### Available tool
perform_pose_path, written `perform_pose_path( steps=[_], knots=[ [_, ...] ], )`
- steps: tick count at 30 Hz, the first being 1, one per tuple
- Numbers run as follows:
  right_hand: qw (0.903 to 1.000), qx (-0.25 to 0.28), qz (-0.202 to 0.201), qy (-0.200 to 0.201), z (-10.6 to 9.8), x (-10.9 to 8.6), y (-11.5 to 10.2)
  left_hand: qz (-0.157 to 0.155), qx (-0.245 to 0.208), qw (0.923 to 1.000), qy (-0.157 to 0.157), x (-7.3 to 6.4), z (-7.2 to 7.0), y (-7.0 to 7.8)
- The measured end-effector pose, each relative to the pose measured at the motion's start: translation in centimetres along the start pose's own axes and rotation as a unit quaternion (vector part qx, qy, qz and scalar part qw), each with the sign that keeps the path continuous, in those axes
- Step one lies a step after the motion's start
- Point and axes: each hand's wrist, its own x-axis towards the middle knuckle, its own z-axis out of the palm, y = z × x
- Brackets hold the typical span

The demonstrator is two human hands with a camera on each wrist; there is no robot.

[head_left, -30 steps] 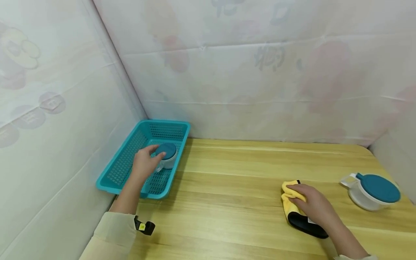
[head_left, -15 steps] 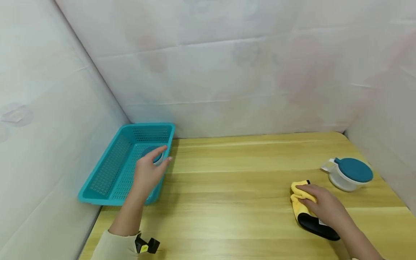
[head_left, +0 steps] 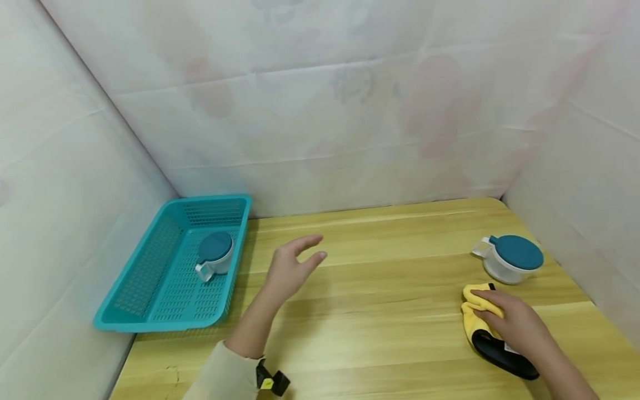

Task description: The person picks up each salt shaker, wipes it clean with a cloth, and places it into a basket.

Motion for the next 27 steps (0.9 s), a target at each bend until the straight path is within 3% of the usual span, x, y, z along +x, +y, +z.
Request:
perform_pose_path(
  steps=[5, 9, 13, 19, 27],
  knots=[
    [0.9999, 0.0, -0.01, 0.013, 0.2, 0.7, 0.1, 0.033, -0.071, 0.9948, -0.066, 3.3, 4.8, 1.0],
    [0.9998, -0.001, -0.012, 0.013, 0.2, 1.0, 0.0, 0.068, -0.096, 0.9873, -0.106, 6.1, 9.3, 2.0],
    [0.9997, -0.011, -0.005, 0.022, 0.2, 0.9, 0.3, 0.078, -0.111, 0.9794, -0.15, 8.3, 13.8, 3.0],
    [0.9998, -0.006, 0.004, 0.021, 0.6, 0.5, 0.5, 0.045, -0.096, 0.9773, -0.184, 9.5, 18.7, 3.2],
    [0.9993, -0.007, -0.009, 0.034, 1.1, 0.1, 0.0, 0.031, -0.071, 0.9725, -0.22, 10.7, 22.8, 3.3]
  ],
)
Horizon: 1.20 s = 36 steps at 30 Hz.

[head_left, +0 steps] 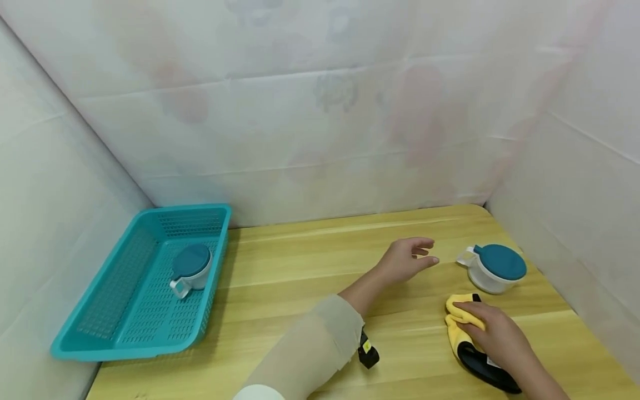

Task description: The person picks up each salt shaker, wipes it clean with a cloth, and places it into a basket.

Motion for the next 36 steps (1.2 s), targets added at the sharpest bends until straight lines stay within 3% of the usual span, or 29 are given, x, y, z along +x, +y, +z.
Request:
perform_pose_path(
  steps=[6, 16, 22, 27, 31, 36],
  knots=[
    [1.0, 0.001, 0.003, 0.008, -0.4, -1.0, -0.2, -0.007, 0.006, 0.9998, -0.015, 1.3, 0.8, 0.5],
    [0.9988, -0.017, 0.034, 0.03, -2.1, -3.0, 1.9, -0.016, 0.009, 0.9993, -0.034, 2.2, 2.2, 0.2],
    [0.9985, -0.03, 0.043, 0.018, -1.7, -3.7, 1.9, -0.044, 0.045, 0.9964, -0.056, 2.3, 4.2, 0.1],
    [0.9988, -0.029, 0.035, 0.02, -1.3, -3.6, 1.1, -0.052, 0.062, 0.9948, -0.062, 2.5, 4.8, 0.5],
    [0.9993, -0.016, 0.028, 0.019, -1.1, -3.2, 0.7, -0.057, 0.071, 0.994, -0.059, 2.6, 4.8, 0.6],
    [0.9993, -0.012, 0.034, 0.005, -1.1, -3.0, 0.4, -0.035, 0.09, 0.9949, -0.029, 2.8, 4.8, 0.1]
  ],
)
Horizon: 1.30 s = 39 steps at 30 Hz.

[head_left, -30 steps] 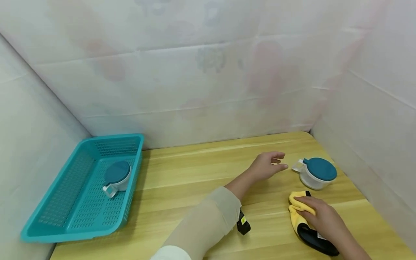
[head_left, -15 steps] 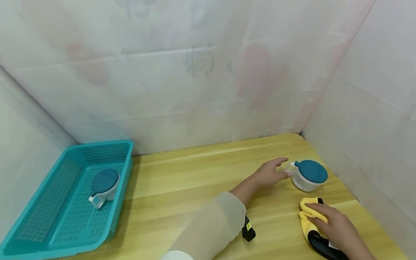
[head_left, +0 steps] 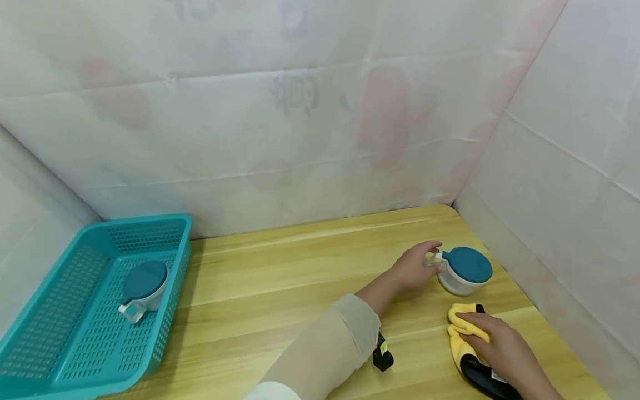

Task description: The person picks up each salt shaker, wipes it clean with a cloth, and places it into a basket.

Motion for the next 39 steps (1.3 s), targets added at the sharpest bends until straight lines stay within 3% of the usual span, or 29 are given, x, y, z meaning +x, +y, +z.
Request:
perform_pose_path(
  steps=[5, 12, 22, 31, 39],
  knots=[
    [0.9999, -0.007, 0.008, -0.007, -0.5, 0.1, 0.0, 0.004, -0.017, 0.9992, 0.035, 0.2, 0.4, -0.1],
    [0.9999, -0.012, 0.001, -0.004, -0.8, 0.2, 0.3, -0.008, -0.062, 0.9964, 0.058, 0.6, 1.3, 0.4],
    [0.9999, -0.012, 0.003, -0.008, -1.1, 0.4, 0.7, 0.008, 0.02, 0.9973, 0.07, 0.7, 1.9, 1.1],
    [0.9998, -0.018, -0.007, -0.008, -1.5, 1.1, 1.0, 0.002, 0.006, 0.9958, 0.092, 0.9, 0.4, -0.3],
    [0.9989, -0.019, 0.012, -0.042, -1.8, 1.9, 1.8, -0.014, -0.039, 0.9945, 0.096, 0.4, -1.5, -2.3]
  ],
)
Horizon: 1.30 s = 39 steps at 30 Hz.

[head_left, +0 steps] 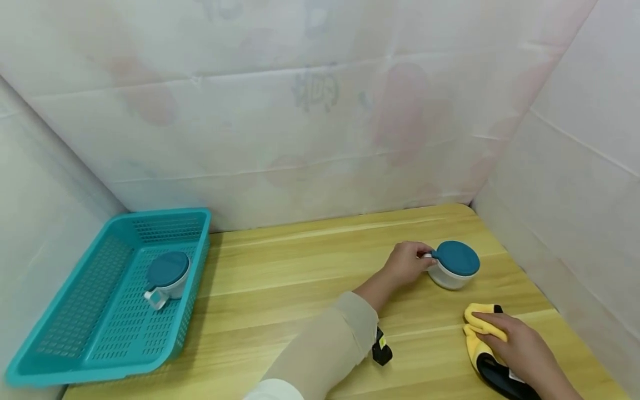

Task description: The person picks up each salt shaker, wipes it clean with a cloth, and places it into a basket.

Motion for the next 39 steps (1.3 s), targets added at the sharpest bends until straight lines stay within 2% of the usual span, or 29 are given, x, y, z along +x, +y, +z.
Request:
perform_pose_path(
  steps=[6, 12, 22, 33, 39],
  knots=[
    [0.9997, -0.003, 0.012, -0.022, -0.1, 0.6, 0.8, -0.01, -0.024, 0.9996, 0.014, -0.4, -2.3, -1.9],
    [0.9997, -0.011, 0.007, -0.019, -0.2, 1.1, 1.4, -0.012, -0.045, 0.9986, 0.026, -0.7, -4.9, -3.8],
    [0.9995, -0.012, 0.005, -0.03, -0.2, 2.0, 1.8, -0.024, -0.049, 0.9973, 0.05, -2.0, -9.3, -6.8],
    [0.9993, -0.012, -0.003, -0.035, -0.1, 3.2, 2.1, -0.045, -0.059, 0.9941, 0.08, -4.6, -13.1, -9.4],
    [0.9993, -0.011, -0.011, -0.034, 0.1, 4.3, 2.2, -0.05, -0.059, 0.9909, 0.11, -6.4, -15.3, -10.7]
  ],
)
